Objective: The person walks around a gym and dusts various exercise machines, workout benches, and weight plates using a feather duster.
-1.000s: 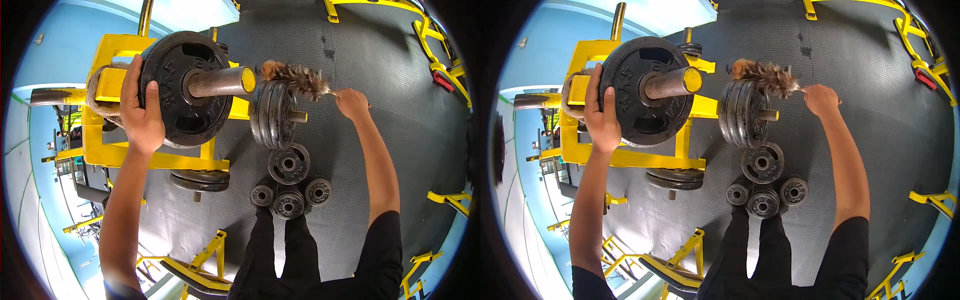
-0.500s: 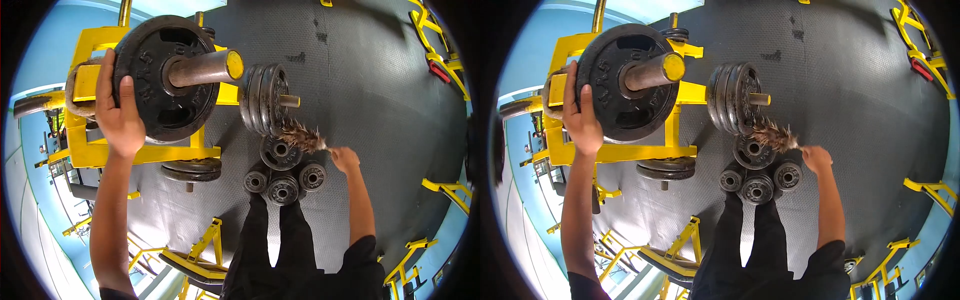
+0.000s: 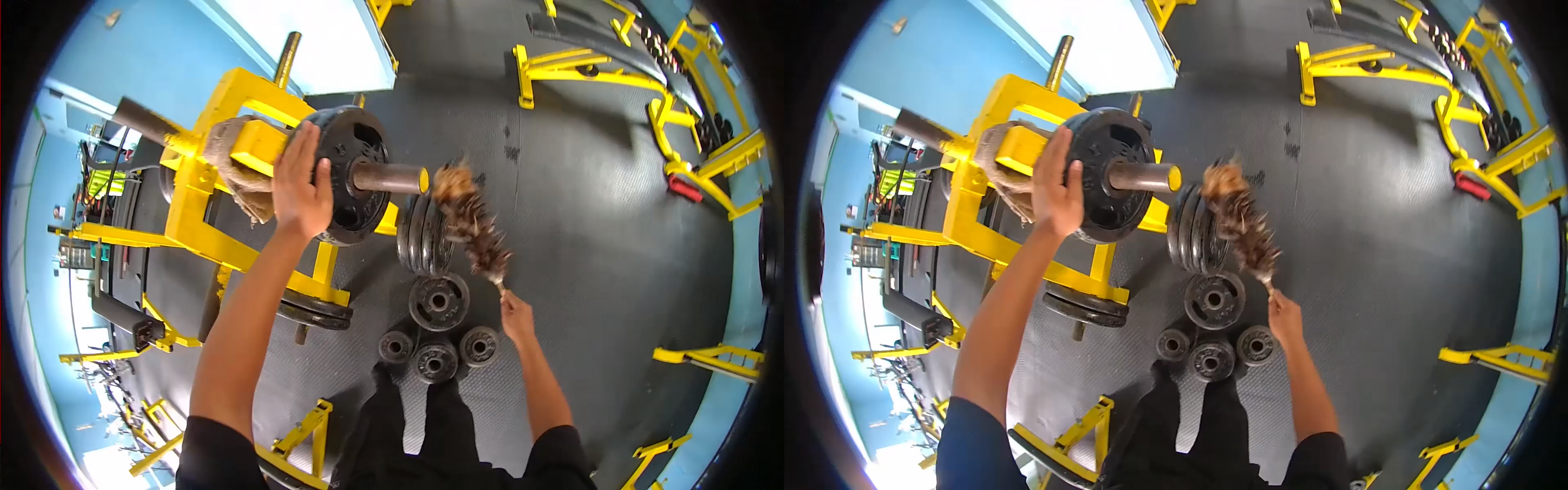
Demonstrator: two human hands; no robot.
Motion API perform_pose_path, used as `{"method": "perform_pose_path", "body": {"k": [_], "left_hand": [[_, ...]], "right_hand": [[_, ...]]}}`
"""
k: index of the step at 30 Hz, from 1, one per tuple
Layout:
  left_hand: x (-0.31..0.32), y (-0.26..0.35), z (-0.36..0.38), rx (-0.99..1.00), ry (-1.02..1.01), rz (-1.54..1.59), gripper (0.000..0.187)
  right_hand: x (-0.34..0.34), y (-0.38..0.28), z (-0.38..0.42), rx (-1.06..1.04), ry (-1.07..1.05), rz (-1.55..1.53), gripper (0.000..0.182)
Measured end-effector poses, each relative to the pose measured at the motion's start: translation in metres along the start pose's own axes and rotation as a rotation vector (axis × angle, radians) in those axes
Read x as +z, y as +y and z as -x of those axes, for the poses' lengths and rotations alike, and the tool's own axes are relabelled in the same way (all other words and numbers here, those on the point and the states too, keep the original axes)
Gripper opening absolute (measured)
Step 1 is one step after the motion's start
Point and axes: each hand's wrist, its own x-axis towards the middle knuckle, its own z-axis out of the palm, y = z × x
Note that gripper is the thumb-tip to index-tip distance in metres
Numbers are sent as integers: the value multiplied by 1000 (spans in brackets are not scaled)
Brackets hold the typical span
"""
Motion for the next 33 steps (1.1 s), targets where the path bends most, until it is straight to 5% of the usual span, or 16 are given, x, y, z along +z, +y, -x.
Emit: {"method": "perform_pose_path", "body": {"k": [4, 9, 11, 15, 17, 19, 23, 28, 32, 33], "left_hand": [[4, -2, 4, -48, -9, -44, 47], [0, 8, 11, -181, -99, 18, 57], [-11, 25, 56, -173, 34, 200, 61], [-77, 54, 234, -429, -110, 767, 59], [-91, 53, 344, -828, -181, 960, 60], [-128, 35, 427, -1178, -275, 893, 60], [-154, -11, 573, -1380, -19, 792, 52], [-179, -81, 631, -1455, 189, 782, 42], [-206, -105, 616, -1470, 170, 748, 40], [-207, -106, 616, -1470, 151, 770, 40]], "right_hand": [[9, -15, 57, -97, -167, 386, 28], [50, -36, 175, -142, -355, 420, 31], [74, -64, 209, -179, -328, 292, 31], [153, -100, 260, -204, -348, 157, 32], [191, -126, 273, -417, -334, 144, 33], [232, -160, 274, -469, -431, 190, 32], [280, -218, 262, -376, -434, 369, 31], [271, -190, 298, -224, -390, 420, 33], [251, -155, 343, -302, -289, 500, 28], [250, -154, 340, -131, -374, 577, 30]]}}
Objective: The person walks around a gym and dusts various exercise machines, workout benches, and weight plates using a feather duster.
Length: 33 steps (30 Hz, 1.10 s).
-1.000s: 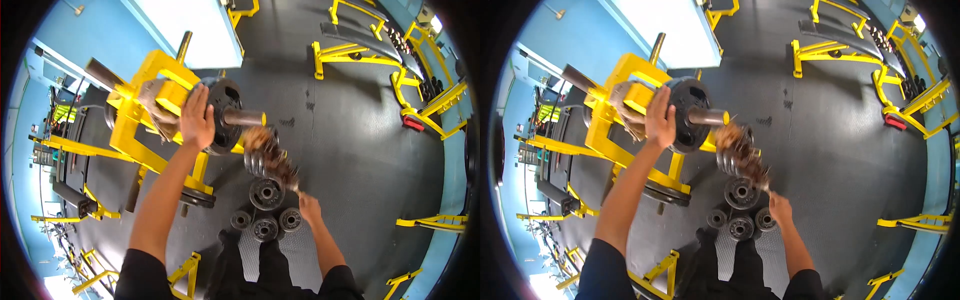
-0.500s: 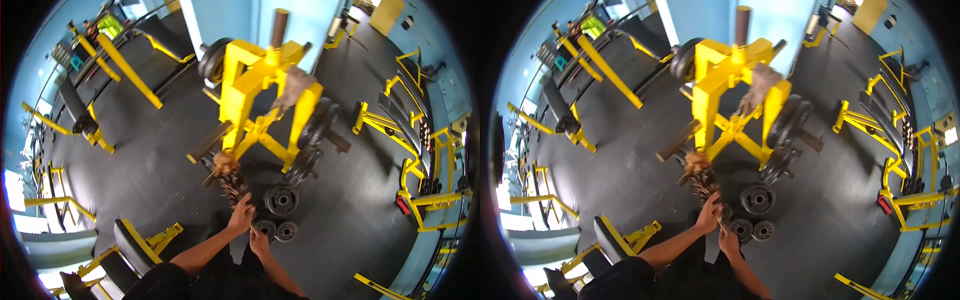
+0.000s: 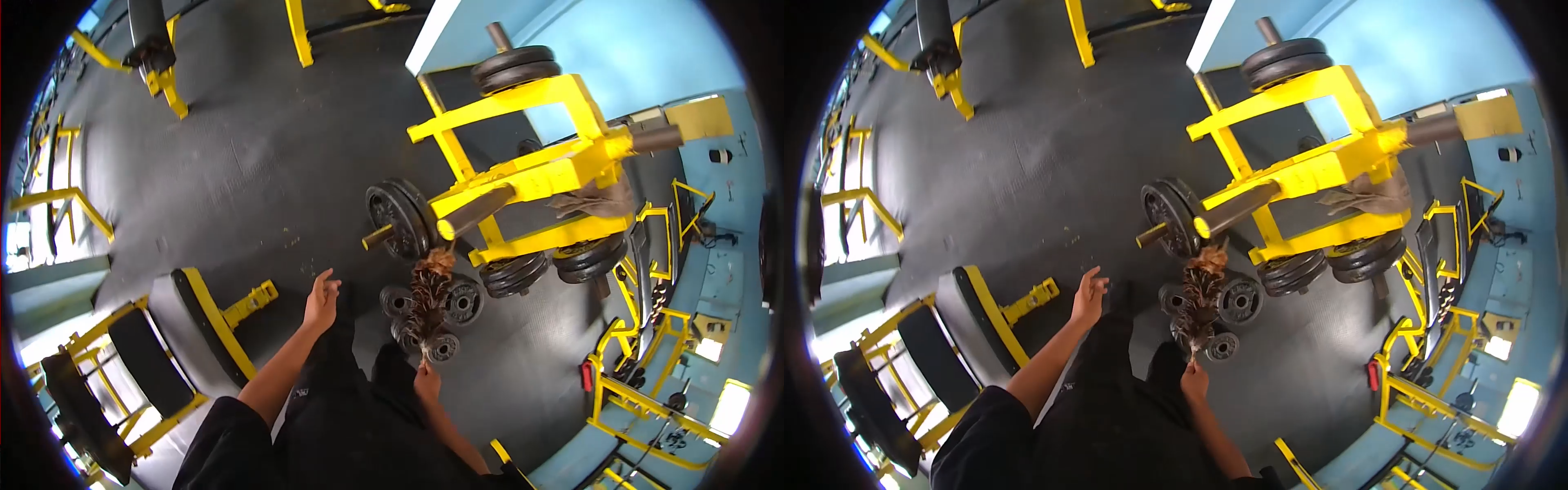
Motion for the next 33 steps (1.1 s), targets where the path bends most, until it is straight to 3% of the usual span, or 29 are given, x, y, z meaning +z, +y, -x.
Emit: {"method": "perform_pose_path", "body": {"k": [1, 3, 7, 10, 11, 13, 14, 16, 18, 19, 20, 21, 25, 28, 30, 33], "left_hand": [[0, -9, -1, -32, -4, 15, 40], [6, -27, 0, -26, -21, 53, 40], [5, -49, 6, -103, -17, 93, 41], [-5, -59, 12, -283, -5, 118, 41], [-7, -70, 18, -293, 25, 149, 41], [-15, -92, 24, -322, 83, 192, 41], [-18, -104, 33, -336, 116, 221, 41], [-23, -123, 44, -357, 169, 270, 41], [-28, -138, 57, -402, 245, 297, 40], [-30, -145, 61, -376, 294, 323, 40], [-34, -150, 65, -377, 307, 339, 40], [-39, -149, 67, -409, 304, 335, 39], [-51, -146, 56, -456, 328, 370, 40], [-56, -137, 44, -416, 304, 371, 41], [-56, -126, 34, -385, 269, 382, 42], [-57, -108, 27, -335, 165, 409, 44]], "right_hand": [[-2, -3, -3, 156, -126, 37, 32], [-5, -16, -26, 215, -212, 128, 34], [31, -29, -120, 79, -322, 307, 33], [54, -75, -172, -107, -343, 410, 31], [65, -88, -195, -6, -437, 443, 31], [120, -63, -252, -223, -377, 473, 30], [104, -151, -220, 132, -492, 383, 32], [133, -184, -225, 176, -525, 358, 34], [161, -186, -232, -178, -445, 463, 27], [163, -188, -227, -185, -447, 484, 27], [161, -191, -221, -344, -361, 507, 28], [152, -201, -212, -506, -273, 528, 29], [79, -248, -188, -486, -219, 581, 37], [21, -227, -193, -540, -96, 837, 52], [-18, -199, -189, -587, -157, 1088, 58], [-67, -195, -167, -547, -52, 1059, 59]]}}
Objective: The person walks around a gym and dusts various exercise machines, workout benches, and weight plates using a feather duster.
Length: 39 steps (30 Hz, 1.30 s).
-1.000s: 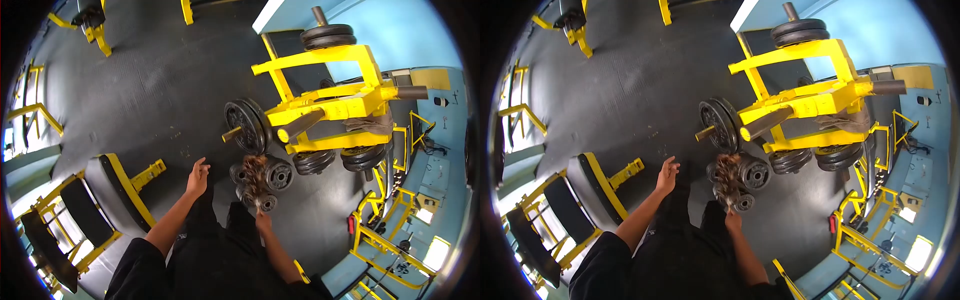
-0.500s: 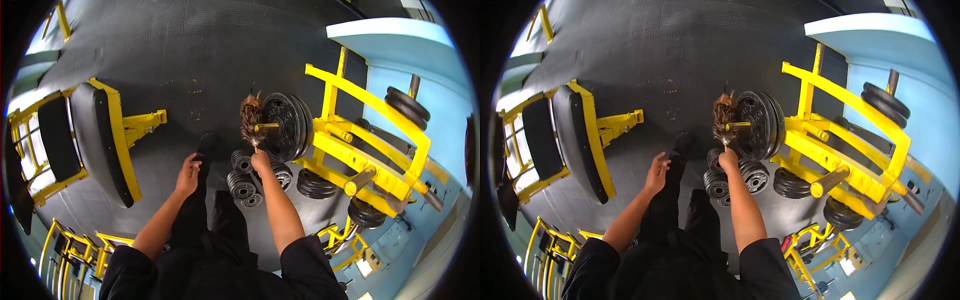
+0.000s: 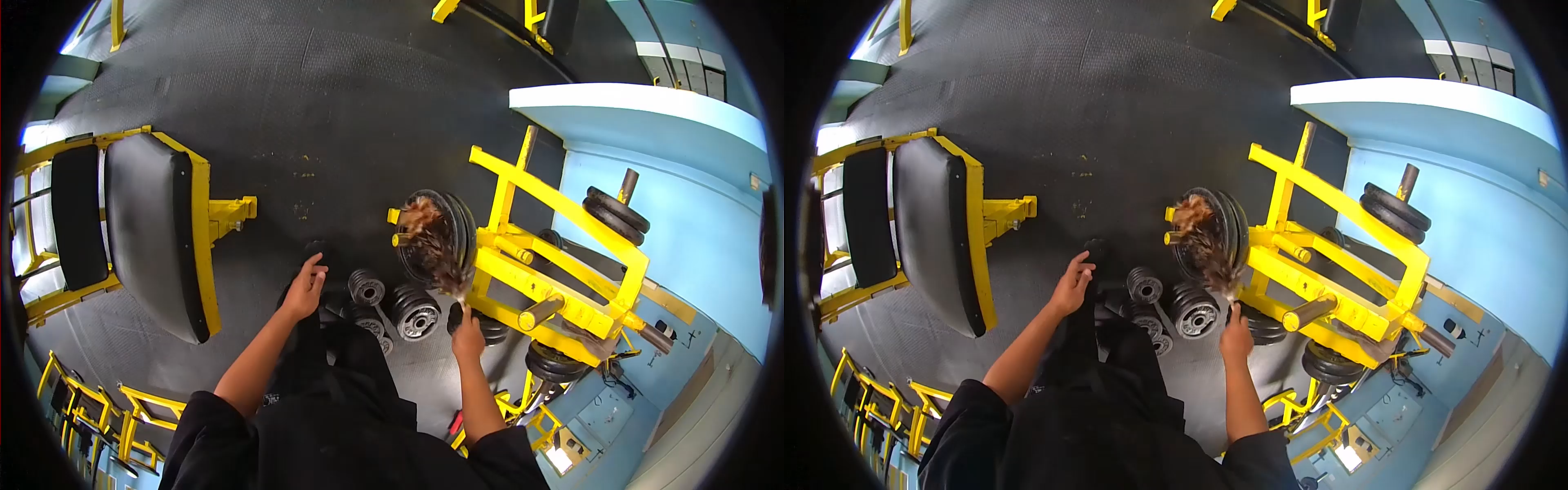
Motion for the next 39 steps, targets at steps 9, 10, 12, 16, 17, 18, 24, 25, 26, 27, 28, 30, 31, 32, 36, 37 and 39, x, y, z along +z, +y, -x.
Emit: {"method": "perform_pose_path", "body": {"k": [9, 10, 12, 16, 17, 18, 24, 25, 26, 27, 28, 30, 31, 32, 36, 37, 39], "left_hand": [[19, 21, -15, 70, -239, -97, 47], [23, 30, -24, 118, -317, -156, 47], [30, 53, -41, 195, -417, -253, 47], [48, 117, -86, 255, -528, -453, 48], [53, 136, -99, 229, -534, -464, 49], [58, 162, -106, 197, -552, -500, 50], [83, 270, -160, 205, -633, -574, 49], [86, 281, -173, 221, -658, -597, 49], [89, 291, -187, 200, -651, -535, 48], [93, 299, -197, 170, -644, -466, 48], [98, 311, -204, 173, -671, -471, 48], [106, 338, -221, 194, -662, -471, 49], [111, 352, -229, 200, -678, -476, 49], [115, 363, -234, 187, -707, -464, 49], [110, 387, -283, 94, -865, -447, 50], [109, 398, -301, 98, -895, -451, 50], [101, 430, -319, 127, -934, -566, 50]], "right_hand": [[19, 17, 78, 101, 79, -307, 61], [24, 3, 69, 82, 101, -386, 58], [37, -27, 41, 93, 184, -512, 55], [-20, -77, -18, 319, 44, -863, 45], [-29, -83, -29, 341, 78, -914, 45], [-39, -85, -42, 287, 69, -946, 42], [-137, -100, -83, 72, 508, -1099, 39], [-158, -102, -86, 100, 531, -1114, 39], [-179, -102, -89, 139, 660, -1167, 39], [-196, -99, -90, 180, 783, -1210, 39], [-214, -91, -91, 231, 926, -1190, 38], [-237, -65, -94, 507, 854, -1281, 39], [-237, -54, -102, 628, 881, -1377, 39], [-237, -44, -110, 614, 901, -1319, 40], [-250, -47, -132, 681, 1102, -1190, 40], [-259, -48, -135, 717, 1168, -1277, 39], [-274, -58, -139, 928, 931, -1441, 41]]}}
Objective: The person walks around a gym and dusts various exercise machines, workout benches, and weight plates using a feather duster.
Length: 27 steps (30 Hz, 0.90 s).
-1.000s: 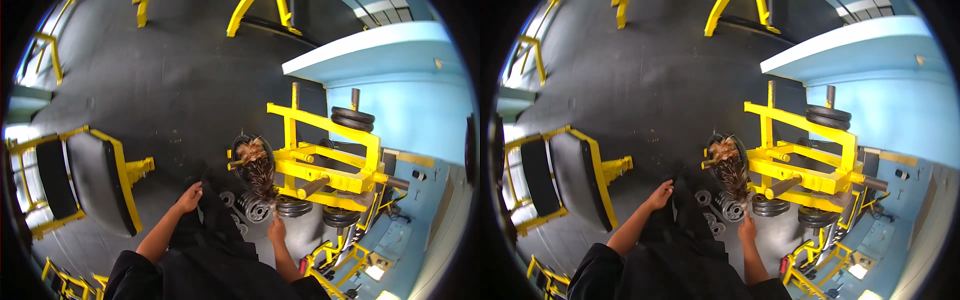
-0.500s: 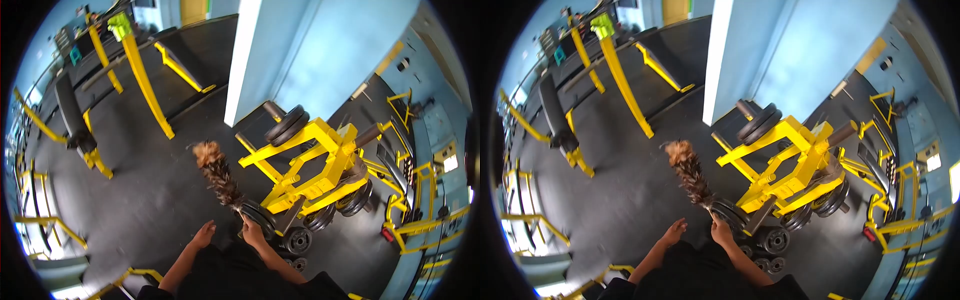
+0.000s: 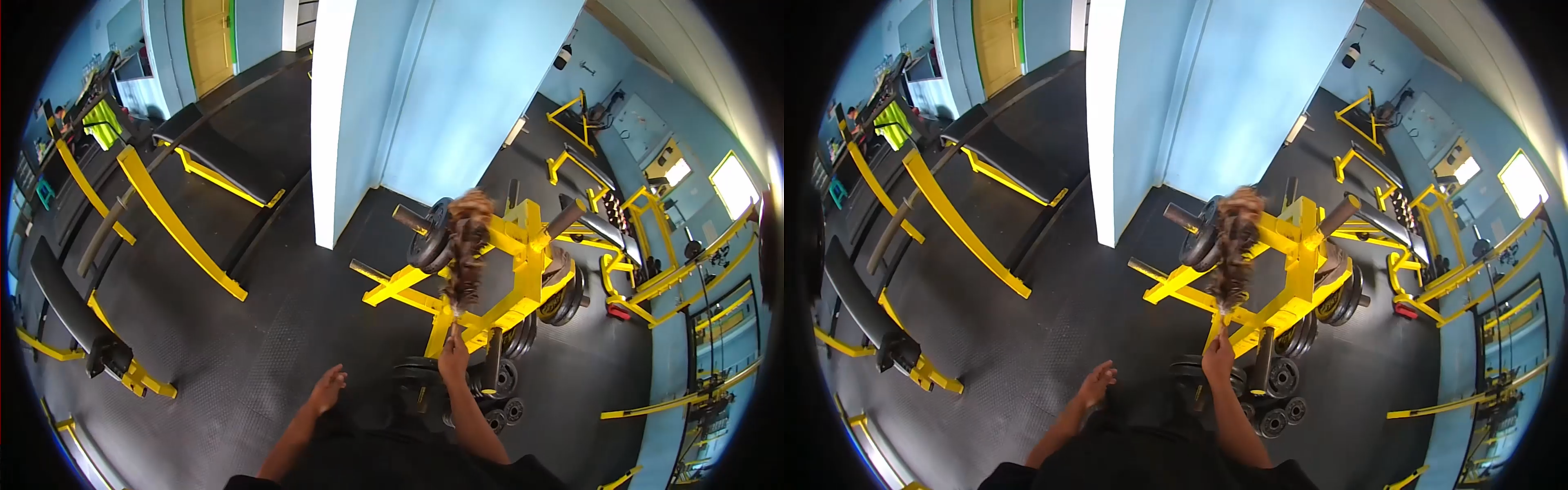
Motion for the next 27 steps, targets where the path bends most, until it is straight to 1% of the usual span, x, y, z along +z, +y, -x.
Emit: {"method": "perform_pose_path", "body": {"k": [1, 2, 3, 4, 6, 9, 12, 13, 14, 16, 18, 19, 20, 21, 22, 24, 26, 27], "left_hand": [[-15, 8, -1, 1, -13, 11, 50], [-33, 32, 0, -23, 4, -59, 50], [-49, 46, 0, -47, 21, -136, 49], [-63, 47, -6, -44, 7, -146, 49], [-86, 54, -20, 44, 20, -119, 49], [-98, 68, -37, 49, -14, -152, 48], [-95, 83, -50, 50, -62, -143, 48], [-93, 86, -57, 51, -68, -154, 48], [-89, 87, -63, 77, -92, -154, 48], [-83, 91, -76, 94, -108, -156, 47], [-79, 96, -88, 91, -197, -90, 46], [-77, 102, -93, 78, -189, -96, 46], [-76, 113, -100, 104, -233, -125, 45], [-75, 124, -112, 135, -278, -157, 45], [-75, 132, -126, 137, -276, -172, 45], [-76, 147, -159, 204, -331, -195, 45], [-74, 164, -191, 220, -327, -207, 44], [-73, 176, -210, 231, -317, -202, 44]], "right_hand": [[9, 5, 4, -161, 37, 85, 42], [17, 3, 7, -320, 74, 165, 42], [14, -14, 21, -173, -21, 178, 42], [17, -16, 28, -164, -6, 176, 42], [20, -21, 48, -73, -108, 161, 39], [24, -44, 44, -54, -12, 173, 39], [35, -59, 17, -46, 46, 167, 39], [39, -59, 5, -109, 91, 154, 41], [41, -58, -8, -101, 95, 149, 41], [45, -60, -42, -166, 100, 147, 44], [24, -124, -70, 143, 8, 125, 49], [12, -129, -97, -50, 43, 227, 50], [-6, -133, -129, -248, 83, 322, 51], [-25, -142, -166, -267, 106, 474, 50], [-37, -159, -201, -283, 132, 624, 49], [-58, -224, -250, -93, 101, 839, 43], [-65, -250, -318, -69, -148, 1108, 41], [-62, -258, -348, -54, -139, 1095, 41]]}}
